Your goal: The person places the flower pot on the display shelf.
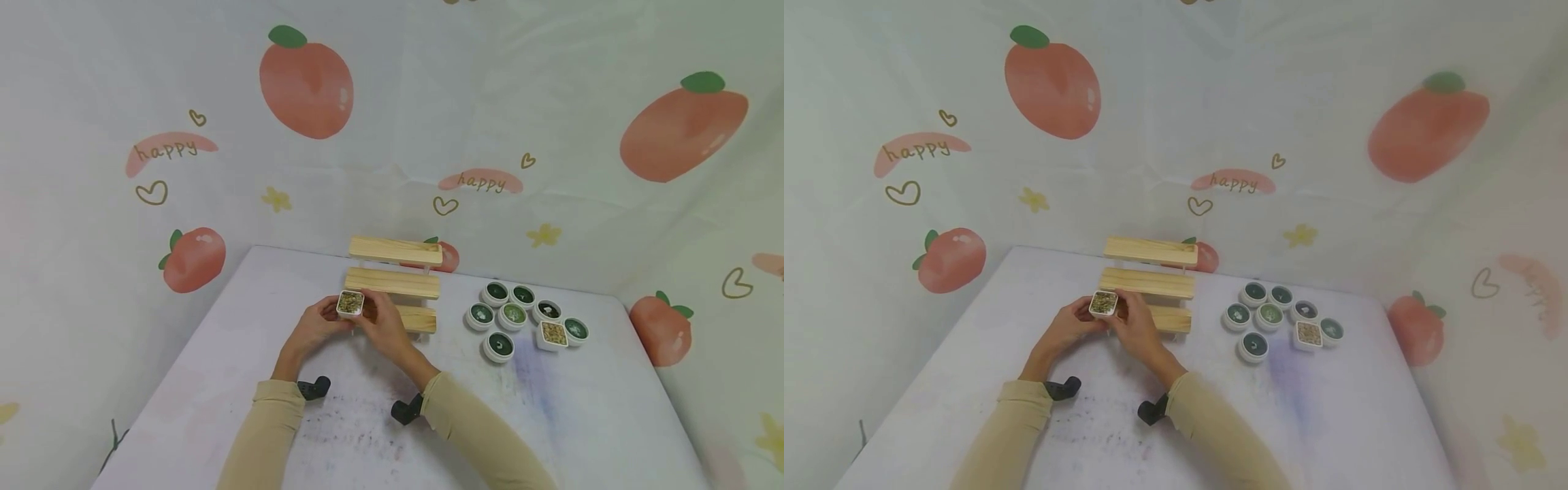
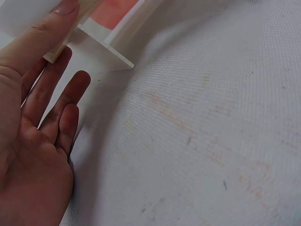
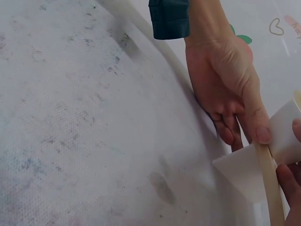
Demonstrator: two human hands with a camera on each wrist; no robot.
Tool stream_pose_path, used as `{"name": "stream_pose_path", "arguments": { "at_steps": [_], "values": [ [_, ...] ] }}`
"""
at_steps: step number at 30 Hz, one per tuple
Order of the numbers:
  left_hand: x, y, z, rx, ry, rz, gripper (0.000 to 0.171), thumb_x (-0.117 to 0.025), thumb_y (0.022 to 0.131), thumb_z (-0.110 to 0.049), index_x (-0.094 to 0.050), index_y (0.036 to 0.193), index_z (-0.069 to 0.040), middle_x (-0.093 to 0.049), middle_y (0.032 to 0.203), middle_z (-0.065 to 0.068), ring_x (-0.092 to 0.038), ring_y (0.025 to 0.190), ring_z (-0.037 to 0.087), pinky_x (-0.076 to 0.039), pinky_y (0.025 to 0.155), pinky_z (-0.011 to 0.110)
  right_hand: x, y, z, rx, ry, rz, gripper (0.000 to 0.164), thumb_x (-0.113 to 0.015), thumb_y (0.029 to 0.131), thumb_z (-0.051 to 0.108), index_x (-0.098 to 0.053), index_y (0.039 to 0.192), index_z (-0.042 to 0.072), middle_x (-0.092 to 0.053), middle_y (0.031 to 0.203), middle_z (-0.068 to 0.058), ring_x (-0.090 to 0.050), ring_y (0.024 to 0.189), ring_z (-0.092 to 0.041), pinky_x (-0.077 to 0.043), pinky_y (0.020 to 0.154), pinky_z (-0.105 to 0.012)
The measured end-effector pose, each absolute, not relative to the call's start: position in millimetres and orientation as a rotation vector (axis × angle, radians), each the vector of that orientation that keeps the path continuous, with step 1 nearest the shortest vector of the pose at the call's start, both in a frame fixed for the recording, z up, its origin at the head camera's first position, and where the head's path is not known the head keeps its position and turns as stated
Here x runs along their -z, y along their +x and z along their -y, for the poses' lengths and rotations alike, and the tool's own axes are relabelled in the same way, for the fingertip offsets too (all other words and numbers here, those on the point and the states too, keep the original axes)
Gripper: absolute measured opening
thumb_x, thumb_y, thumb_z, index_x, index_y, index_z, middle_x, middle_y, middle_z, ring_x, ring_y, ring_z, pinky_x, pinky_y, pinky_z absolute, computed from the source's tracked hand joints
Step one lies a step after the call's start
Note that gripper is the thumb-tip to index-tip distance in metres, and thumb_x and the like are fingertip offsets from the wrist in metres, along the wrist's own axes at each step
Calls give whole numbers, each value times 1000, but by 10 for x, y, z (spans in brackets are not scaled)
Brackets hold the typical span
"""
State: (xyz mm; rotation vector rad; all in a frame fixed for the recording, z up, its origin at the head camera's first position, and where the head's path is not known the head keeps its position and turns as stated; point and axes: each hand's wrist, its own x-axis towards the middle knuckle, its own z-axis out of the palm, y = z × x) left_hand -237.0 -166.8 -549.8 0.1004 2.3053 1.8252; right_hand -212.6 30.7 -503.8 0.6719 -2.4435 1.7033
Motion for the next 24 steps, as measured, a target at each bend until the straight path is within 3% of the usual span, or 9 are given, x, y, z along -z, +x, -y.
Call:
{"name": "stream_pose_path", "arguments": {
  "at_steps": [16, 24],
  "values": [
    [5389, -2290, 1653, -1810, 74, -2308, 74, -87, 83, -25, -53, 147, -12, -59, 146, 17, -59, 131, 33, -49, 109, 46, 5047, -2089, -282, -1715, 570, 2450, 53, -70, 96, 4, -49, 143, -5, -63, 133, -23, -67, 119, -33, -59, 97, -39],
    [5446, -2304, 1651, -1810, 76, -2328, 74, -89, 80, -30, -54, 144, -15, -63, 142, 13, -61, 129, 32, -50, 107, 46, 4975, -2062, -398, -1793, 563, 2445, 53, -73, 95, 13, -53, 141, -1, -65, 133, -20, -67, 120, -33, -58, 98, -40]
  ]
}}
